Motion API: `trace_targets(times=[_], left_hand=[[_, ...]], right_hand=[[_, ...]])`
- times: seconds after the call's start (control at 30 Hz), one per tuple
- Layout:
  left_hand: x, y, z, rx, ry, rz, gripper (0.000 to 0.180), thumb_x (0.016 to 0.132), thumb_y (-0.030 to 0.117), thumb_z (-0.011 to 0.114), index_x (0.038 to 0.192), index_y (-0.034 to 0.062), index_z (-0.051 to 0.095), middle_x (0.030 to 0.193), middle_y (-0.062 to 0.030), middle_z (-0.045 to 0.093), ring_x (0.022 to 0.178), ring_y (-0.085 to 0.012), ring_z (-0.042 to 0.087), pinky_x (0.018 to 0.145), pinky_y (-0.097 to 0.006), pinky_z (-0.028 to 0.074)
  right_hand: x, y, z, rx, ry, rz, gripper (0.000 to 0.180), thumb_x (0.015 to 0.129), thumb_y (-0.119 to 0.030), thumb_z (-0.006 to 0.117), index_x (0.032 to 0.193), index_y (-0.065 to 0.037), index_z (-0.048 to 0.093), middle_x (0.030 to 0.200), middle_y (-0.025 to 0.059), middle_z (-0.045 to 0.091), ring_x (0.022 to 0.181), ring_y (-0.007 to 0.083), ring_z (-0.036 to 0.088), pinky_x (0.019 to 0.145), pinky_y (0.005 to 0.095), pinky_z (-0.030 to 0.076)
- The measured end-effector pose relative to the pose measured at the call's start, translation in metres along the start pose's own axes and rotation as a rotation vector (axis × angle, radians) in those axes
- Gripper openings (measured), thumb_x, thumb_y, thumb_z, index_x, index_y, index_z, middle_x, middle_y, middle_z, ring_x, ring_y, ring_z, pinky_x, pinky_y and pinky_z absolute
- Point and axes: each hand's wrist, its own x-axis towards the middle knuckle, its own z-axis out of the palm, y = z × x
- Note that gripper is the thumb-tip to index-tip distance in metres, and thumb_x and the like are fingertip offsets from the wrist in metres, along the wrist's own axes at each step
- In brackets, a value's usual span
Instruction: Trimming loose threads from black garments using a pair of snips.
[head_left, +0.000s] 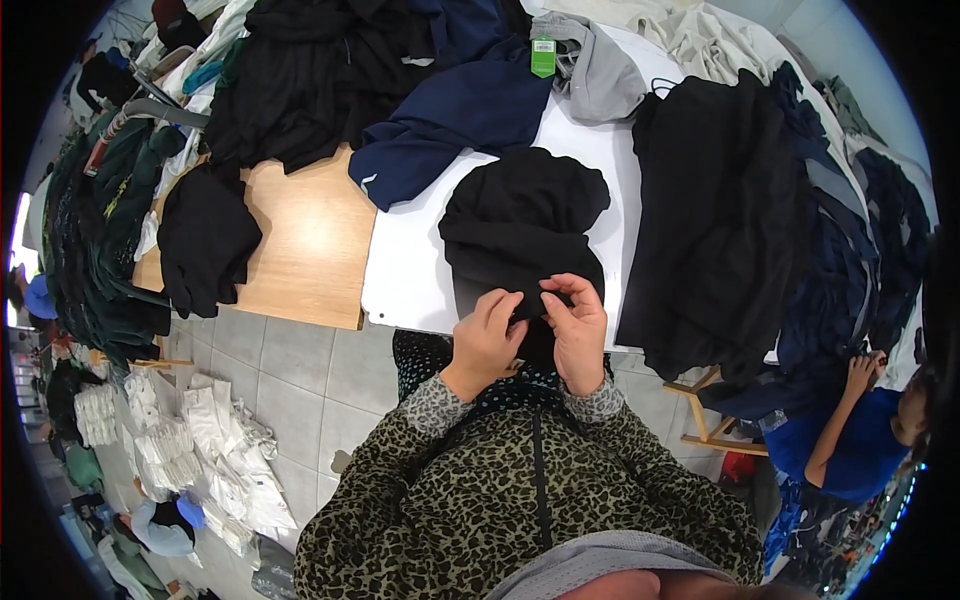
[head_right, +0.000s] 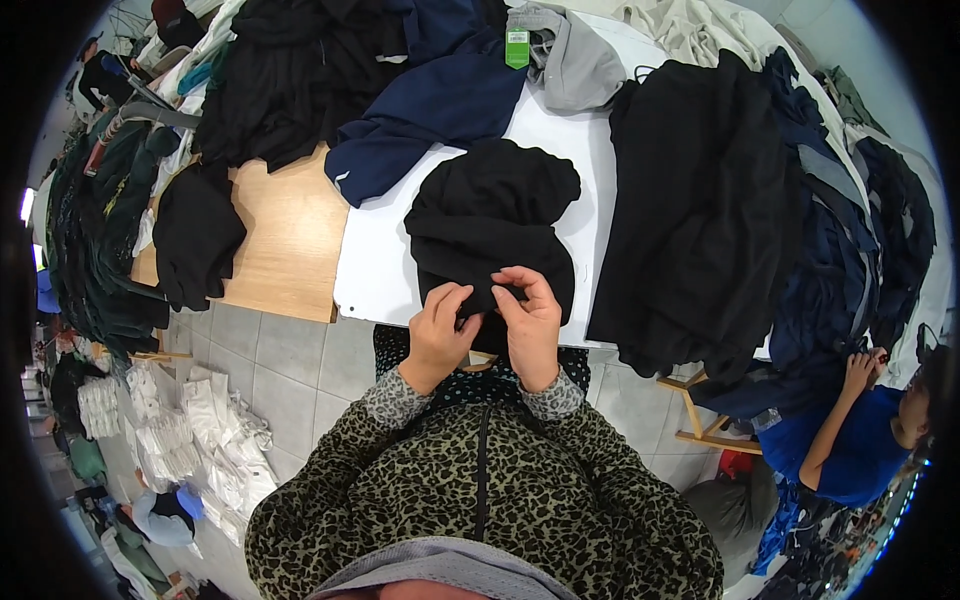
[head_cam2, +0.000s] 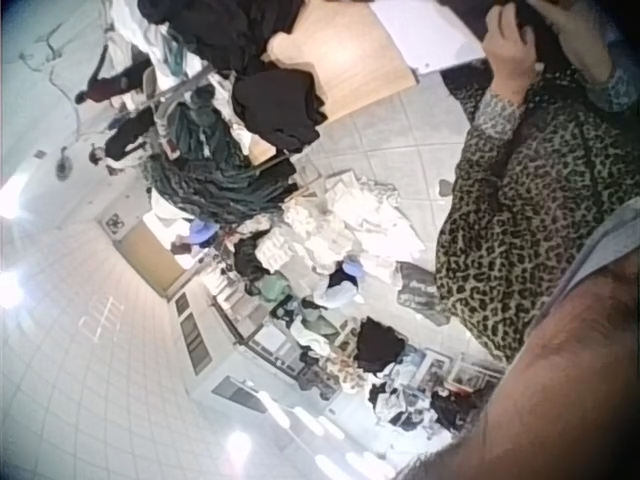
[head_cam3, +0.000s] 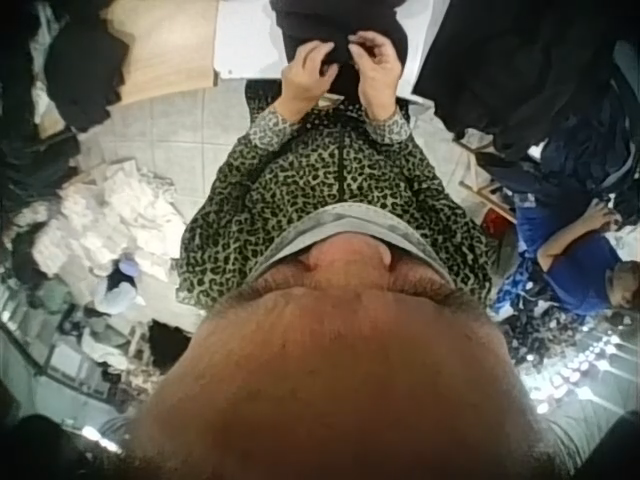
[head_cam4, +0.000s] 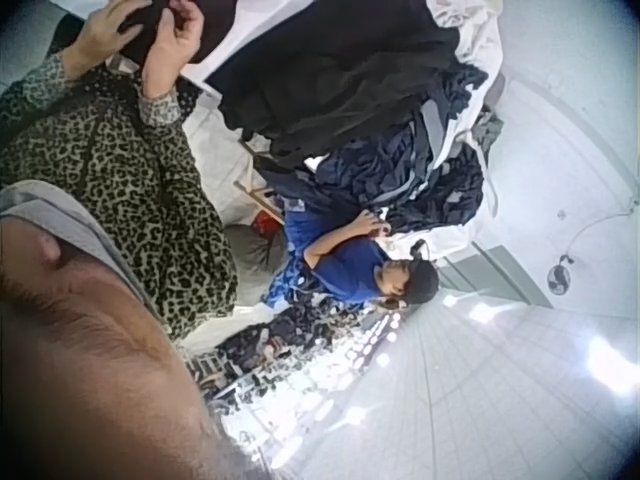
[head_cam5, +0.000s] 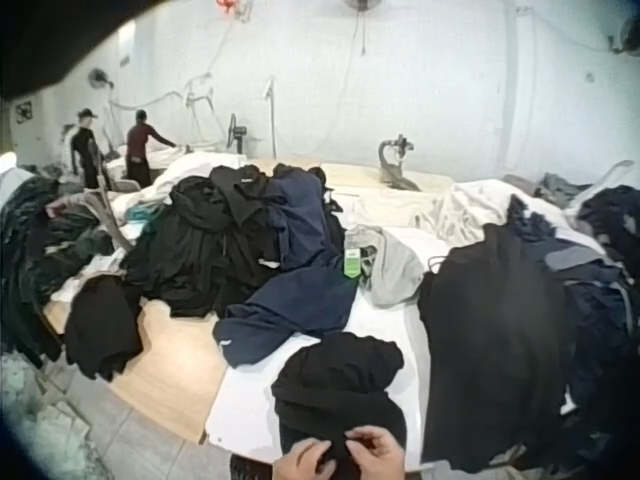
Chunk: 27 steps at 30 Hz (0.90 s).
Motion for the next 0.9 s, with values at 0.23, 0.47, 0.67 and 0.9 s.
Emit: trace_targets(times=[0.23, 0.47, 0.67, 0.9], left_hand=[[0.003, -0.009, -0.003, 0.104, 0.021, 0.29, 0.04, 0.06, -0.001, 0.065, 0.1, 0.0001, 0.061, 0.087, -0.0106, 0.058, 0.067, -0.0253, 0.06, 0.056, -0.033, 0.05], [0.007, -0.011, -0.006, 0.122, 0.037, 0.352, 0.038, 0.059, 0.001, 0.064, 0.097, -0.0003, 0.063, 0.084, -0.0081, 0.056, 0.062, -0.0219, 0.056, 0.052, -0.031, 0.047], [0.002, -0.012, -0.004, 0.109, 0.07, 0.364, 0.037, 0.059, 0.0, 0.064, 0.096, -0.0002, 0.063, 0.084, -0.0072, 0.056, 0.061, -0.021, 0.055, 0.051, -0.03, 0.046], [0.003, -0.01, -0.006, 0.097, 0.051, 0.358, 0.034, 0.061, 0.001, 0.068, 0.095, 0.0012, 0.063, 0.083, -0.0074, 0.056, 0.061, -0.0217, 0.055, 0.051, -0.03, 0.046]], right_hand=[[0.002, 0.003, -0.003, -0.148, 0.158, -0.244, 0.012, 0.084, 0.005, 0.062, 0.096, 0.003, 0.061, 0.092, 0.0052, 0.065, 0.079, 0.0057, 0.058, 0.07, 0.0172, 0.046], [0.009, 0.002, -0.007, -0.08, 0.065, -0.22, 0.015, 0.084, 0.005, 0.062, 0.099, 0.004, 0.061, 0.097, 0.0072, 0.065, 0.084, 0.009, 0.06, 0.074, 0.018, 0.047], [0.009, -0.001, -0.011, -0.154, 0.011, -0.212, 0.017, 0.086, 0.004, 0.06, 0.103, 0.003, 0.06, 0.101, 0.0071, 0.064, 0.088, 0.0084, 0.059, 0.073, 0.0178, 0.046], [0.01, 0.003, -0.016, -0.102, -0.003, -0.174, 0.024, 0.086, 0.006, 0.057, 0.109, 0.001, 0.057, 0.108, 0.0079, 0.062, 0.083, 0.0063, 0.057, 0.071, 0.0171, 0.045]])
